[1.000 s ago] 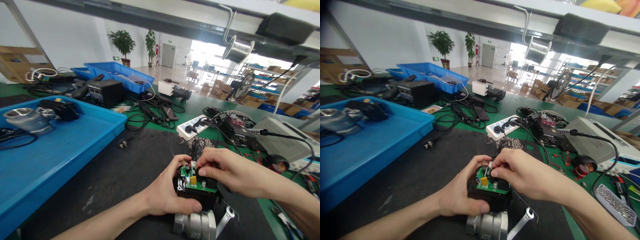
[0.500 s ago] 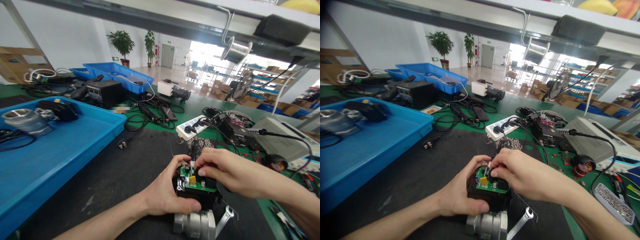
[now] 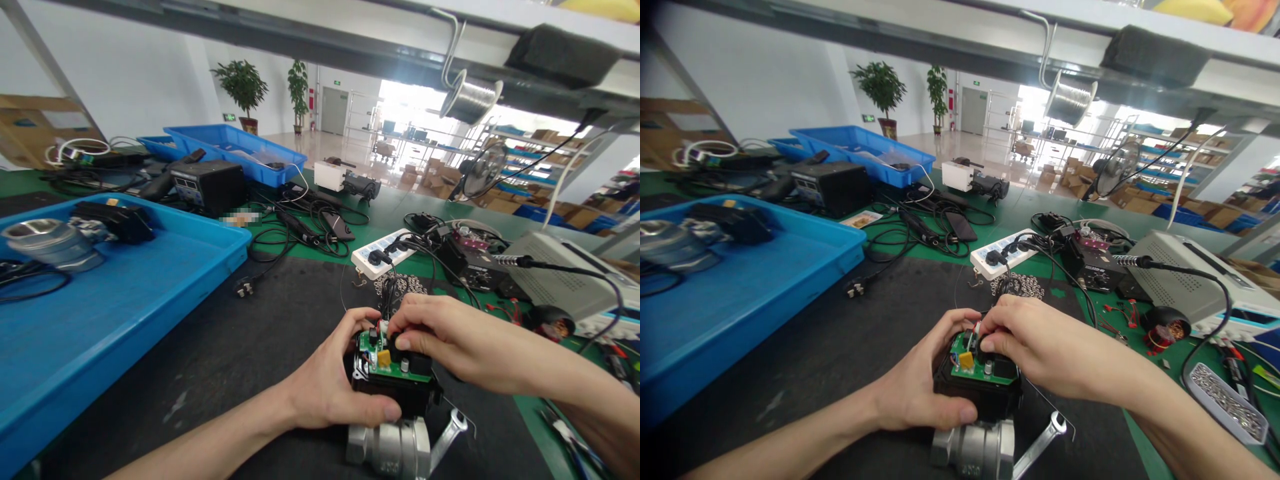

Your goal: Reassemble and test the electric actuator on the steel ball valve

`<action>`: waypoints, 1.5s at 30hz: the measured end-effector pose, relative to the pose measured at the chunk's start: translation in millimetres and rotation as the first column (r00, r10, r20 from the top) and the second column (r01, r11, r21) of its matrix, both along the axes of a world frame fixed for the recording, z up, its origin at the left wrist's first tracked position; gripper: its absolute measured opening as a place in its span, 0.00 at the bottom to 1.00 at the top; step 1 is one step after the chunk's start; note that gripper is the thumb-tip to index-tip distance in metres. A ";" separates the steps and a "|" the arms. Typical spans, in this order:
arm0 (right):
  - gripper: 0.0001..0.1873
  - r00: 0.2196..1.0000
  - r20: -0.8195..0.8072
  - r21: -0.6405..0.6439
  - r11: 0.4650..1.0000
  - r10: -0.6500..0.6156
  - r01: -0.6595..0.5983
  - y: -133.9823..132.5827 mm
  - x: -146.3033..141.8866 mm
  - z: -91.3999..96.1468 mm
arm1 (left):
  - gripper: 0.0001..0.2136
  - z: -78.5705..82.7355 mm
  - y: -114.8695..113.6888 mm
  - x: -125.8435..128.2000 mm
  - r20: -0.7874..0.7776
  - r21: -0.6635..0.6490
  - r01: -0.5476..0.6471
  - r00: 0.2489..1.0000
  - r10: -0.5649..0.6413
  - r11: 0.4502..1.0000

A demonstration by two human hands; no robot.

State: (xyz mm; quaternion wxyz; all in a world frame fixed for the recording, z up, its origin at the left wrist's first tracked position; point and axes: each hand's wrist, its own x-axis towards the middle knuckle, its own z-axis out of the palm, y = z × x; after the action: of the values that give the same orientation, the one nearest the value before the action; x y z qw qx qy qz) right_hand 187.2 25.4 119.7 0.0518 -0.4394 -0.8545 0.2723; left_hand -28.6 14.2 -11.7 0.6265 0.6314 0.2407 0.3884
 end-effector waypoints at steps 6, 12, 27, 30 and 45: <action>0.11 1.000 -0.005 0.001 1.000 0.014 -0.014 -0.3 1.0 -0.4 | 0.46 0.2 0.1 -0.6 -0.013 0.011 -0.003 1.000 0.003 1.000; 0.09 0.999 -0.031 -0.041 0.999 -0.031 0.029 0.3 -0.3 -0.6 | 0.46 0.8 -0.2 -0.1 -0.013 -0.010 0.008 1.000 -0.008 1.000; 0.22 0.605 -0.381 -0.182 0.698 -0.699 0.692 -31.5 79.8 -138.7 | 0.43 -0.1 1.6 2.9 -0.026 -0.075 -0.008 1.000 0.006 0.997; 0.21 0.631 -0.370 -0.141 0.713 -0.682 0.687 -33.5 79.7 -146.0 | 0.42 -1.5 2.8 4.7 -0.026 -0.095 -0.019 1.000 0.017 0.995; 0.16 0.907 -0.037 0.589 0.724 -0.420 0.359 87.9 13.4 -81.6 | 0.41 -4.7 4.3 5.8 -0.029 -0.100 -0.043 0.999 0.040 0.994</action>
State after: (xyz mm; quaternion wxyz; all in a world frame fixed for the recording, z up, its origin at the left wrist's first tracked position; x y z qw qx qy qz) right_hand 200.6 113.4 38.1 0.1976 -0.5846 -0.7857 -0.0422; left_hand -22.8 18.5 -16.4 0.6460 0.5992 0.2815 0.3800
